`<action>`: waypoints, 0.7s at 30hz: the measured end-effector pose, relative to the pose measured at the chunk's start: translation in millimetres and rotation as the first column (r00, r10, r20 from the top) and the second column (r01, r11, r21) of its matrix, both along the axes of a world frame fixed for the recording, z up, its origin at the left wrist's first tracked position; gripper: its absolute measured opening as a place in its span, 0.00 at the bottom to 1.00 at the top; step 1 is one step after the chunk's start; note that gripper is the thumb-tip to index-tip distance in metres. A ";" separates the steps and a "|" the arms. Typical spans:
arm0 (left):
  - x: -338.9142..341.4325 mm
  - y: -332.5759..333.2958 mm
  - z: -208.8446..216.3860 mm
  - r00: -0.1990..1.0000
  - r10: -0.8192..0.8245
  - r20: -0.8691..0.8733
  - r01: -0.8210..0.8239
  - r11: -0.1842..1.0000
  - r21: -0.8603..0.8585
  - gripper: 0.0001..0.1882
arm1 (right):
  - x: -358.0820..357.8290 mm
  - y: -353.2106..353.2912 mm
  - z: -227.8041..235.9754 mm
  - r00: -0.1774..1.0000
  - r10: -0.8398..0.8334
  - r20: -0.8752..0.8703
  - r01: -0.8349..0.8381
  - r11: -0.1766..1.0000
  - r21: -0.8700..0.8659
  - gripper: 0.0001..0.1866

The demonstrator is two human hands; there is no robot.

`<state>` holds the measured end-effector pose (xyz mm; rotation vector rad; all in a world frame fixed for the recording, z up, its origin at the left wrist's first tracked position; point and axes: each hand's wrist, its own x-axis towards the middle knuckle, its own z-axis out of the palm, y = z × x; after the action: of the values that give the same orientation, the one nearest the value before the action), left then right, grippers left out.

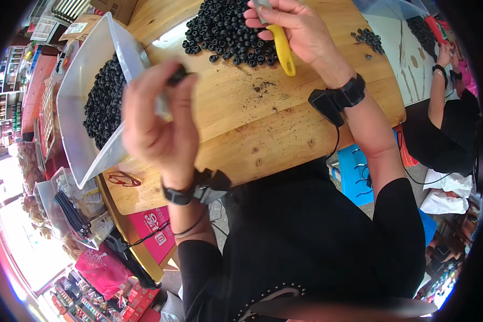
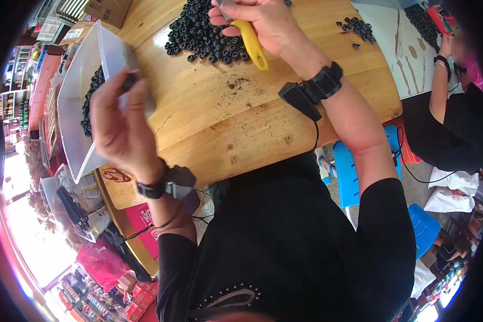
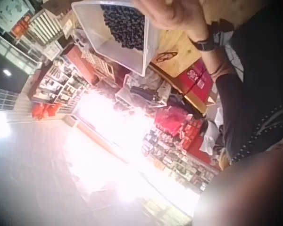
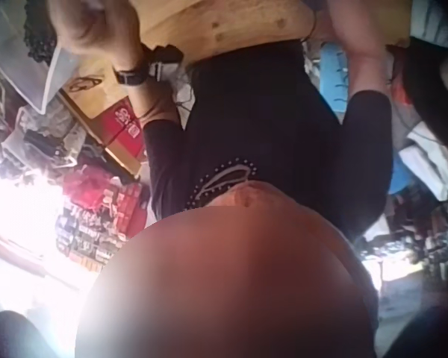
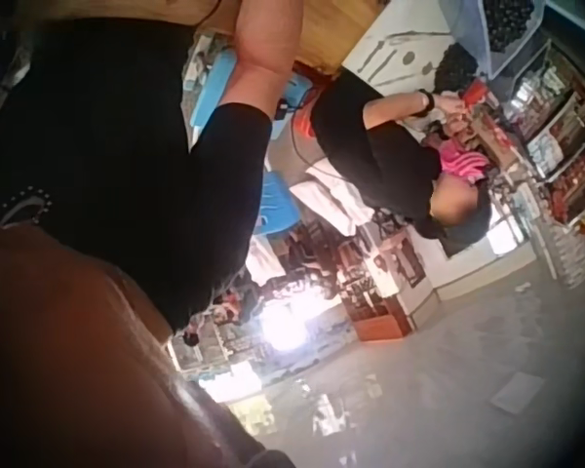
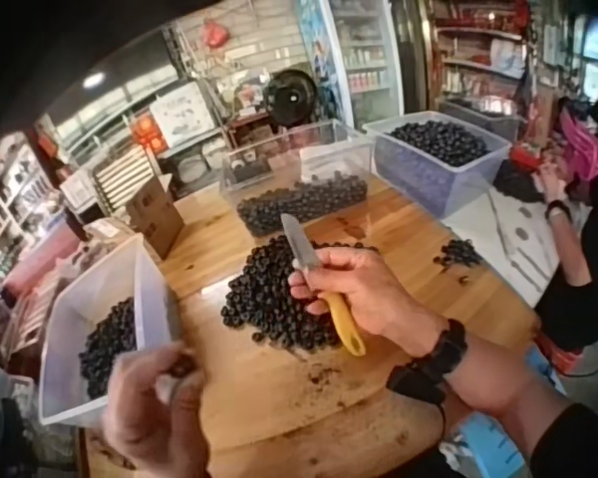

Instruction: Trimming the stems off small dark fruit with a knife.

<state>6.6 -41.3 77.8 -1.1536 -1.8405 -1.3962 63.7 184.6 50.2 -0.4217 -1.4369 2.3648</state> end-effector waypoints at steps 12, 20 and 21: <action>-27.9 -45.4 23.7 0.802 0.486 -0.347 -0.580 0.774 -0.256 0.14 | 0.8 35.9 1.9 0.982 -0.116 -0.151 0.118 0.993 0.004 0.09; 22.2 35.5 -69.7 0.985 -0.143 0.098 0.171 0.895 -0.412 0.04 | 16.3 68.7 7.9 0.907 -0.310 -0.285 0.286 0.950 -0.121 0.08; 20.2 42.2 -74.9 0.991 -0.115 0.070 0.134 0.891 -0.434 0.04 | 18.3 71.6 6.0 0.905 -0.317 -0.285 0.293 0.948 -0.124 0.08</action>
<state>26.8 0.9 2.9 -1.4931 -2.2186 -1.1018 81.9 256.2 56.2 -0.2657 -1.0565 2.1256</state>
